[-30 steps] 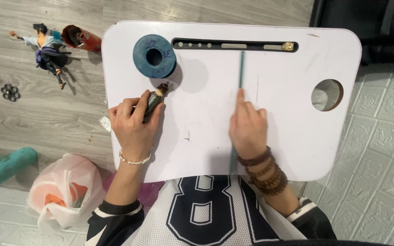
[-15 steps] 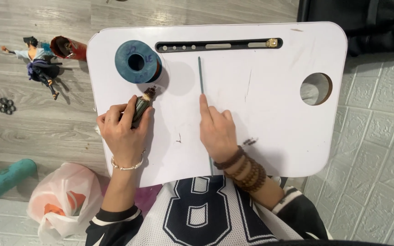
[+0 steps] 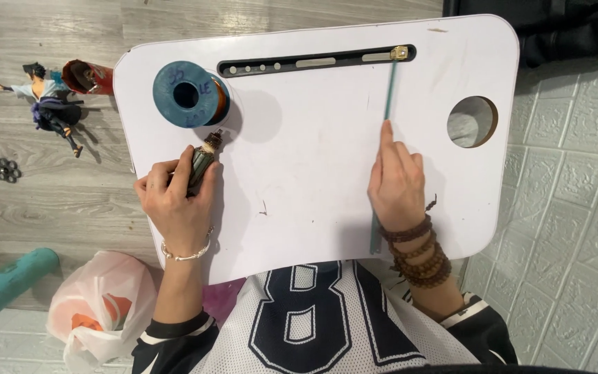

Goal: Using a hacksaw blade to saw or scrape the commutator of a small electric motor armature while sitting at a portable desk.

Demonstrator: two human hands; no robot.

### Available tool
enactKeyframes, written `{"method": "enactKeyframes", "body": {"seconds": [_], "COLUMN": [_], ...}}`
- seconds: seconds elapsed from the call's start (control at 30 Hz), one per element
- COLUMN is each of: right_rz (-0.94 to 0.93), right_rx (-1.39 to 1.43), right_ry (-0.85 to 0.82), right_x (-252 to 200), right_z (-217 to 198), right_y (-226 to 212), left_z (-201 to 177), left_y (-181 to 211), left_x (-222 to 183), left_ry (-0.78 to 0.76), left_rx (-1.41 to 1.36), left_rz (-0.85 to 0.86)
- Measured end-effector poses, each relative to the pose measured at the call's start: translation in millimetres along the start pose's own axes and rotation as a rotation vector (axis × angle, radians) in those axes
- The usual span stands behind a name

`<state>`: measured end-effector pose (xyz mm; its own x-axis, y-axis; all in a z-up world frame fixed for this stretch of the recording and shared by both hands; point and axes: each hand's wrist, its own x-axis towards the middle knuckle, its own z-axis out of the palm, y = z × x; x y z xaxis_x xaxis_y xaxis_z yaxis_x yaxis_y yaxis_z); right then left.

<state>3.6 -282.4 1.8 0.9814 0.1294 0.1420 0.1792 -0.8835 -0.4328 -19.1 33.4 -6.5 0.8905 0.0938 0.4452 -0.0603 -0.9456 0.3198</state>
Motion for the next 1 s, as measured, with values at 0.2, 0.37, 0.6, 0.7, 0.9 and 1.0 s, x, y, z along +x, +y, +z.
{"method": "enactKeyframes", "body": {"seconds": [0.2, 0.37, 0.6, 0.7, 0.9, 1.0], "right_rz": [-0.054, -0.062, -0.006, -0.026, -0.087, -0.119], "right_rx": [0.101, 0.023, -0.101, -0.093, 0.043, -0.044], "right_ry": [-0.101, -0.064, 0.071, 0.106, 0.056, 0.006], "right_x": [-7, 1, -4, -5, -4, 11], "right_z": [26, 24, 2, -1, 38, 21], "right_y": [-14, -35, -19, -22, -20, -44], "left_z": [0, -1, 0, -2, -1, -1], "left_y": [1, 2, 1, 1, 2, 3], "left_x": [-1, -1, 0, 1, 1, 0], "left_ry": [-0.007, -0.014, -0.012, -0.02, -0.017, -0.019], "left_rx": [0.002, 0.002, 0.008, 0.001, 0.005, 0.007], "left_rz": [0.001, 0.006, 0.002, 0.0, -0.003, -0.016]}}
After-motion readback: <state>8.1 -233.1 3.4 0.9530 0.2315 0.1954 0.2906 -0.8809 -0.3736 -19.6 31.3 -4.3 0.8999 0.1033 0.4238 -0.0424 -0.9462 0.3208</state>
